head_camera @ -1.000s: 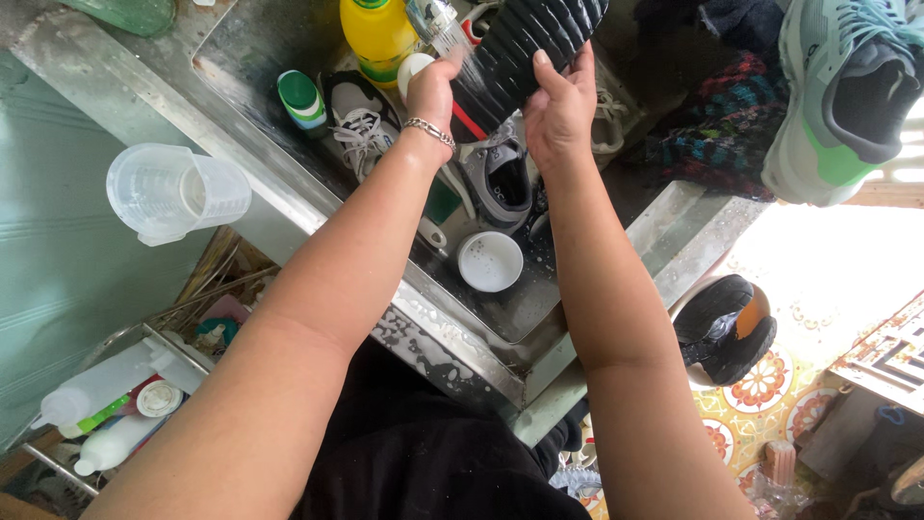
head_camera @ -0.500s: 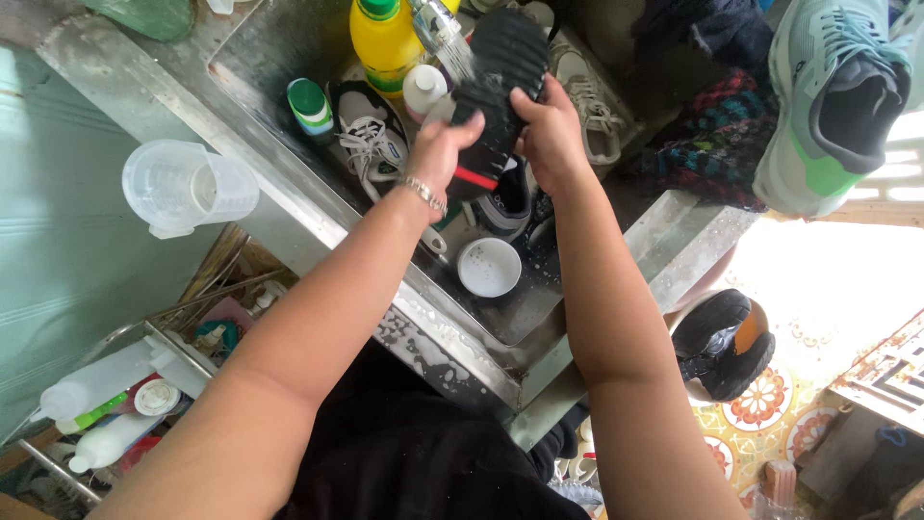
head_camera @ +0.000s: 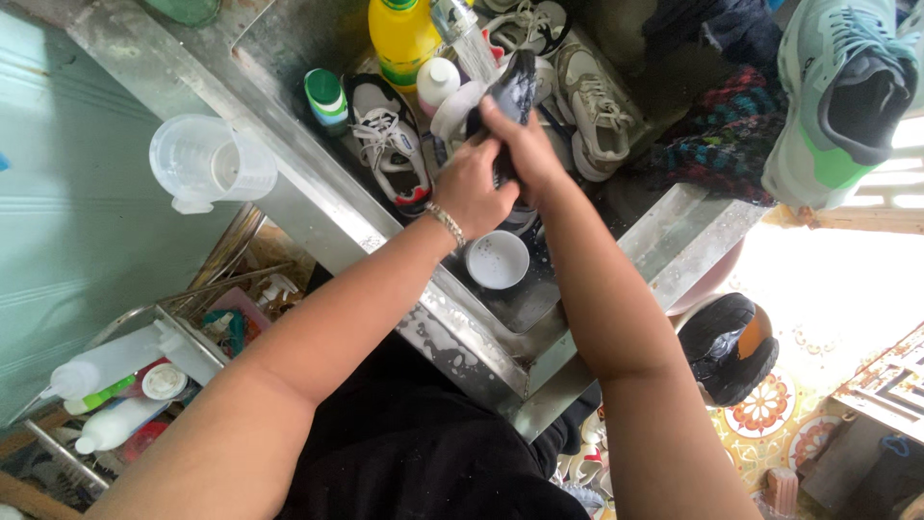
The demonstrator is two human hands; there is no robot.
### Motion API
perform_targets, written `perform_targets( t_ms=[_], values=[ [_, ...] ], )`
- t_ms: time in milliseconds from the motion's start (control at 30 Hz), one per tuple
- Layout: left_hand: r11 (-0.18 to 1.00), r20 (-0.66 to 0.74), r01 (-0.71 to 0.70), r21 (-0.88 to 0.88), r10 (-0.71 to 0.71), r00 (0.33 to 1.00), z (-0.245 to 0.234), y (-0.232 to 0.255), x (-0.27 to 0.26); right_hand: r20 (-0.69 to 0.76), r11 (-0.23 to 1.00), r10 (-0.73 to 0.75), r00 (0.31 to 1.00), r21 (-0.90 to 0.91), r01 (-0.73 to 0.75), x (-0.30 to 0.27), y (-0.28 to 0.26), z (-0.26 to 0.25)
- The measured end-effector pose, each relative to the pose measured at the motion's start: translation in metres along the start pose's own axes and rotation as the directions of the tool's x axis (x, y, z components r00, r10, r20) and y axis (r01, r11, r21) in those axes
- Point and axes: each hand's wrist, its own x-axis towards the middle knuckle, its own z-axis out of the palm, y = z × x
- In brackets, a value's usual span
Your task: The person cleans a pair of black slides using a brush and soap in a sink, rinsing them with a water sprayer.
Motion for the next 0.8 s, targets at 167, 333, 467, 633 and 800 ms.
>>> perform_targets(
  t_ms=[167,333,467,633,800],
  values=[
    [0.806,-0.057,-0.242,-0.540,0.251,0.966,0.035,-0.040,0.034,0.144,0.916,0.139,0.980,0.356,-0.183,0.004,-0.010,-0.021],
    [0.848,0.177,0.237,-0.474,-0.172,0.969,0.040,-0.041,0.062,0.136,0.905,0.216,0.967,0.343,-0.251,0.007,-0.008,-0.022],
    [0.983,0.066,0.149,-0.104,-0.142,0.988,0.054,-0.033,0.073,0.137,0.903,0.199,0.970,0.359,-0.236,0.008,-0.018,-0.026],
    [0.996,-0.064,-0.037,0.086,0.042,0.997,0.054,-0.017,0.074,0.067,0.961,0.099,0.993,0.253,-0.113,0.007,-0.029,-0.019],
    [0.984,-0.053,0.045,0.171,-0.037,0.998,0.035,-0.008,0.077,0.113,0.938,0.090,0.989,0.324,-0.122,0.030,-0.017,-0.024]
  ],
)
